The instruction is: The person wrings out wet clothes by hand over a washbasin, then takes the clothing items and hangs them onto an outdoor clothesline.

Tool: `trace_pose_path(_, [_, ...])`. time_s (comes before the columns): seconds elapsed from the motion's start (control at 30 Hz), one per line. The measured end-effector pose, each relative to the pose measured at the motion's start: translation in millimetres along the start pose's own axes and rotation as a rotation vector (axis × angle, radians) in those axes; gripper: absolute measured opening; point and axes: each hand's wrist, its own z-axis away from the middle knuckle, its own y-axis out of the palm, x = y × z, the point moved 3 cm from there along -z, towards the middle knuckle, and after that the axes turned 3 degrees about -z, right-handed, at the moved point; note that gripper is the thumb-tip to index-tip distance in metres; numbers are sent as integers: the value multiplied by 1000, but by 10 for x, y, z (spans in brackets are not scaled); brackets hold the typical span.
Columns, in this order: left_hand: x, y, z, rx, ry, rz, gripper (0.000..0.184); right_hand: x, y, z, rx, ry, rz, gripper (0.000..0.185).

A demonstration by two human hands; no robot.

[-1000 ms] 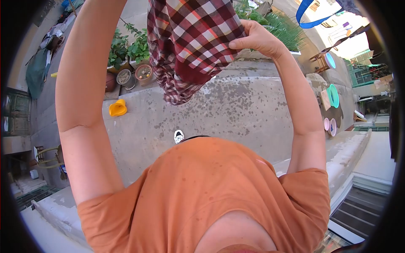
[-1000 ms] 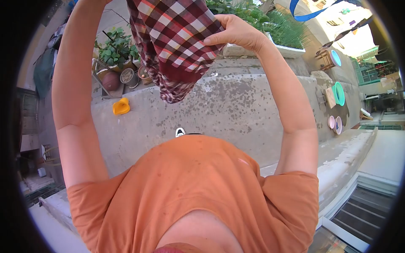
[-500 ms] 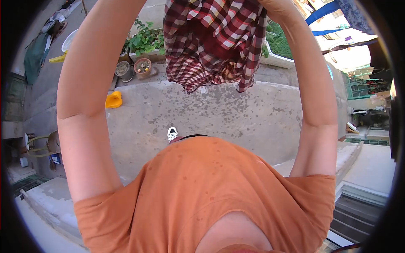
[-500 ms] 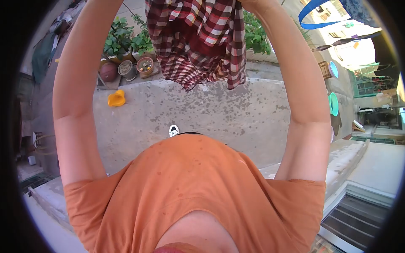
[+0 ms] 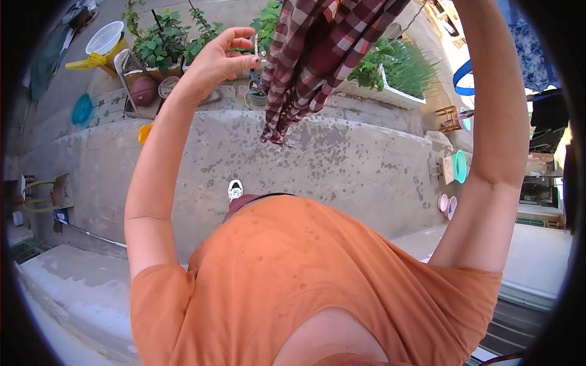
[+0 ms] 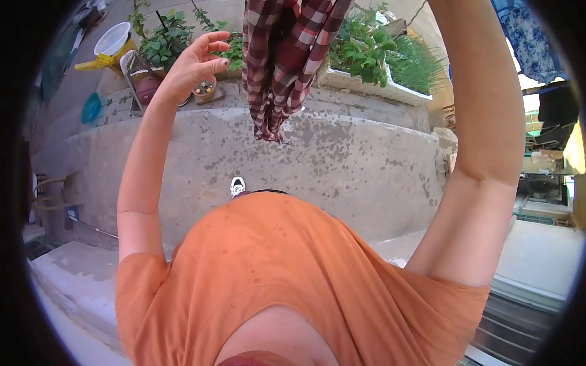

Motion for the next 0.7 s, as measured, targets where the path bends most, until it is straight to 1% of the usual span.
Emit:
trace_pose_path(0.03, [160,52,79,25,-75,-23,67,109,22,14,1,-68,-6,23])
trace_pose_path(0.1, [382,173,149,-9,-38,72,73,252,32,-31,14,-90,3,23])
trace_pose_path(0.2, [294,285,117,-39,156,62,59,321,-58,-184,28,-41,48,23])
trace_pose_path(0.3, [259,186,13,102,34,349,34,384,-97,-211,-36,-34,101,23])
trace_pose_path(0.33, [265,95,-3,8,16,312,17,389,-124,-215,-50,-35,82,22])
trace_pose_path(0.43, [87,-174,86,-75,-7,318,18,399,-262,-72,-94,-63,48,22])
trace_pose_path(0.47, [83,-323,48,-104,35,246,18,397,-268,-44,-101,-82,55,22])
trace_pose_path(0.5, [69,-483,39,-160,90,83,16,402,-253,-34,-107,-98,61,22])
trace_pose_path(0.57, [96,-777,-44,-266,195,-203,16,379,-288,-50,-171,-6,65,21])
trace_pose_path(0.6, [53,-897,-61,-285,187,-279,17,341,-332,-105,-189,41,51,21])
trace_pose_path(0.63, [38,-986,-82,-298,183,-313,18,282,-365,-140,-206,90,35,21])
trace_pose_path(0.67, [-49,-1000,-87,-309,200,-293,18,238,-360,-83,-144,-38,-5,20])
trace_pose_path(0.7, [-122,-1013,-83,-321,218,-272,18,194,-418,-94,-156,-8,3,20])
